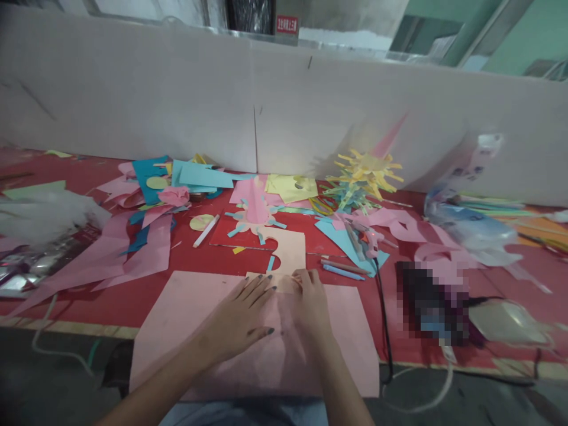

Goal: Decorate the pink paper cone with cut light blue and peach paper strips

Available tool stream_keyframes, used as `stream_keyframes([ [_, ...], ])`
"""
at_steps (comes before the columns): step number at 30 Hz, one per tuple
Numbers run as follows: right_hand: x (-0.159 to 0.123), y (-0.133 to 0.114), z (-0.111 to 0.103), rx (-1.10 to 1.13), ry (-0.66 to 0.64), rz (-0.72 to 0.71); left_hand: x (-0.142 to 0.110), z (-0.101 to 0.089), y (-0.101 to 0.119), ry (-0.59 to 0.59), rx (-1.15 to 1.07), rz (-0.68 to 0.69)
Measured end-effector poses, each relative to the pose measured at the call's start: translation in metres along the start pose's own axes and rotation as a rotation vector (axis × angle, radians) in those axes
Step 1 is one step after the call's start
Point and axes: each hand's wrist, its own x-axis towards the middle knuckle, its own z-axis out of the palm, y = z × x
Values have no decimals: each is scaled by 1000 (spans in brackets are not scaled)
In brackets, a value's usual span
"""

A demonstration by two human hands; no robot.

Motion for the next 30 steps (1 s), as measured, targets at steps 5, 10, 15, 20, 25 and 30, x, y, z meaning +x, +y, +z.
stream_keyframes([
  [5,-1,1,-1,-20,-35,-78,0,-1,0,5,-12,15],
  [10,-2,0,-1,-5,-22,-45,-1,-3,-1,110,-204,-170],
  [15,-2,-4,-2,43,33,0,-1,-6,-15,429,-616,-787],
  [20,-2,-6,-3,18,23,-3,3,-4,-25,359,-653,-794],
  [25,-3,-5,-2,0,18,-9,6,-2,-18,399,-582,-801],
  [30,-3,-3,-1,-1,23,34,5,-6,-13,366,-588,-817],
])
